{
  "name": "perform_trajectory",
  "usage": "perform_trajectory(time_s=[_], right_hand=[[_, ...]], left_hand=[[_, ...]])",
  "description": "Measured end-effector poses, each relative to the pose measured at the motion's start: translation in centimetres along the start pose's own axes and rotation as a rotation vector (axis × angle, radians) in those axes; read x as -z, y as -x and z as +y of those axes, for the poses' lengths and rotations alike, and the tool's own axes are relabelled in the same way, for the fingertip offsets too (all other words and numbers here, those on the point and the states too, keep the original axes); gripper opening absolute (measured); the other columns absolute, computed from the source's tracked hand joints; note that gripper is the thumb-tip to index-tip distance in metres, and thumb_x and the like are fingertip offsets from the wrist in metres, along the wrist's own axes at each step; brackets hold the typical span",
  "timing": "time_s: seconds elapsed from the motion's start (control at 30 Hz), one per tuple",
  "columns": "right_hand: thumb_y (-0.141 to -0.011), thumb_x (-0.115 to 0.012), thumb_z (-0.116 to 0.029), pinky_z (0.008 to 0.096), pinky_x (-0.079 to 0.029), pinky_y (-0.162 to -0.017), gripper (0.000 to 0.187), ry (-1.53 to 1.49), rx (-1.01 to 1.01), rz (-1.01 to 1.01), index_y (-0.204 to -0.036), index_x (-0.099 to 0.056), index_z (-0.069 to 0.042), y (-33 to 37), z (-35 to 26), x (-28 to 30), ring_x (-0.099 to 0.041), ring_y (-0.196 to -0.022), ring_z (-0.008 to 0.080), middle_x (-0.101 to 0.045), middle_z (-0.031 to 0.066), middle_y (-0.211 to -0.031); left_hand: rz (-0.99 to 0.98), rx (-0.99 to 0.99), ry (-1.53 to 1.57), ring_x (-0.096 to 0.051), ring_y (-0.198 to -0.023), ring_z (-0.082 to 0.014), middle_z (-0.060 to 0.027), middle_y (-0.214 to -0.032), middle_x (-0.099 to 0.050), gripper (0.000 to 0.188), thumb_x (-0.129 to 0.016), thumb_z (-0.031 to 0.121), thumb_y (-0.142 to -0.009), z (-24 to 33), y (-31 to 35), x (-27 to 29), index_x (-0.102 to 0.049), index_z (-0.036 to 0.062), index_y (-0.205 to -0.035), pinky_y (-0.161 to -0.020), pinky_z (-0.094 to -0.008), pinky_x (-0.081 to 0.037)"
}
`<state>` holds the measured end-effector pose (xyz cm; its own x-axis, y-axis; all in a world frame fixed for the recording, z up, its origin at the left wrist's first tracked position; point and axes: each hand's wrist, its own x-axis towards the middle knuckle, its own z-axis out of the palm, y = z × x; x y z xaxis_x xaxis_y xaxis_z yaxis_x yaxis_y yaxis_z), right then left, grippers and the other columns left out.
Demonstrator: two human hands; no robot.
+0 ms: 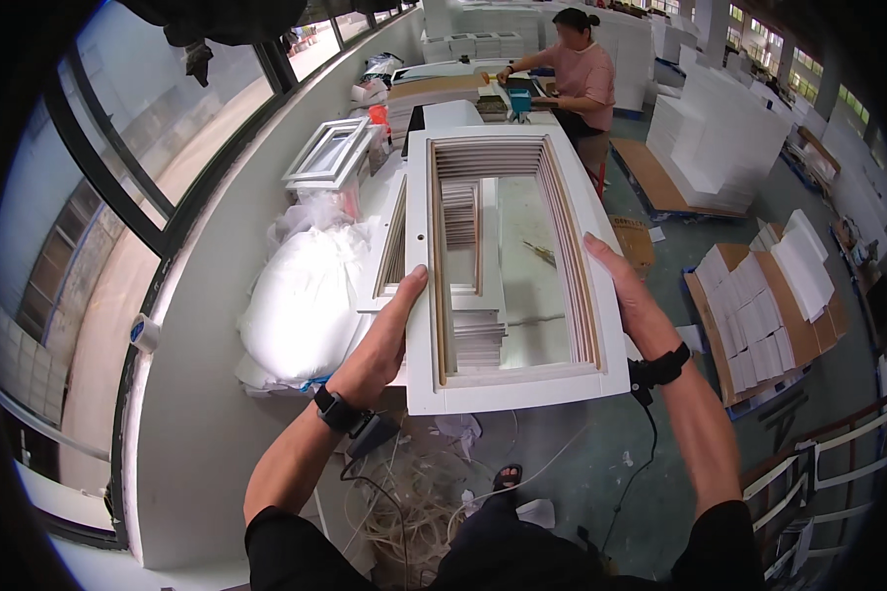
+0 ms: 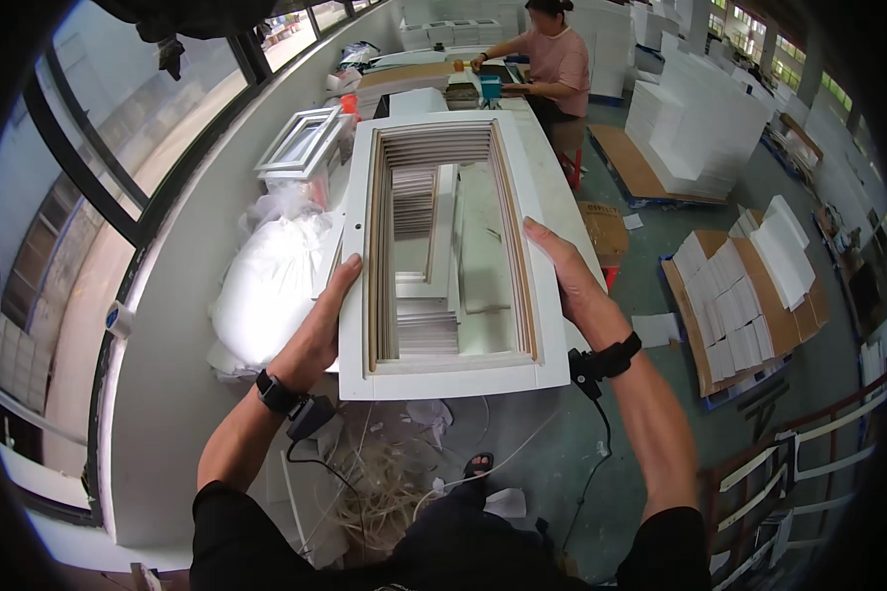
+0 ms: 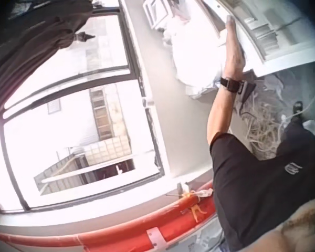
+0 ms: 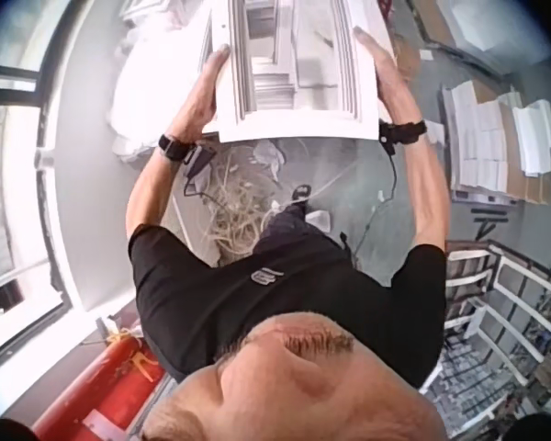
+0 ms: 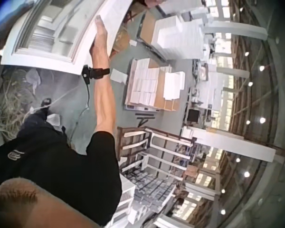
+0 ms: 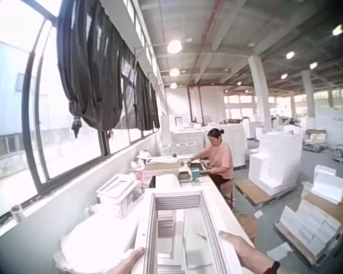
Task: The person picks up white rectangular frames from a storage rack and stacks them on a workbench. The person handles the frames one by one, moving them from the rack to the table where they are placed in a pile.
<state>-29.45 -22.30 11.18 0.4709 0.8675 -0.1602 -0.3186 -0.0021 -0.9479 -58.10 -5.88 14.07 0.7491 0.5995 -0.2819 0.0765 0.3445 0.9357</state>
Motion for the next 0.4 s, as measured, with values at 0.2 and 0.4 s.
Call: perform_trajectory(time_s=[0.2, 0.4], right_hand=[[-0.089, -0.067, -0.063, 0.0342, -0.053, -0.087, 0.08, -0.006, -0.036, -0.093, -0.136, -0.056, 0.001, -12.1, -0.8, -4.7, -0.065, -0.105, 0.0224, -0.065, 0.0181, -0.119], [-0.092, -0.062, -0.064, 0.0361, -0.043, -0.107, 0.085, 0.306, -0.13, -0.155, -0.151, -0.045, -0.004, -20.1, 1.2, -5.8, -0.055, -0.128, 0.0268, -0.056, 0.0163, -0.142]], left_hand=[[0.067, -0.035, 0.008, -0.071, -0.085, -0.0147, -0.0087, -0.106, -0.071, 0.06, -0.055, 0.053, -0.101, 4.3, -7.9, 7.9, -0.058, 0.0033, -0.133, -0.071, -0.0284, -0.06], [0.108, 0.051, -0.549, -0.043, -0.142, -0.0371, -0.017, -0.157, -0.043, 0.08, -0.044, 0.073, -0.094, 5.8, -13.1, 14.6, -0.042, 0.0236, -0.157, -0.121, -0.0527, -0.028]])
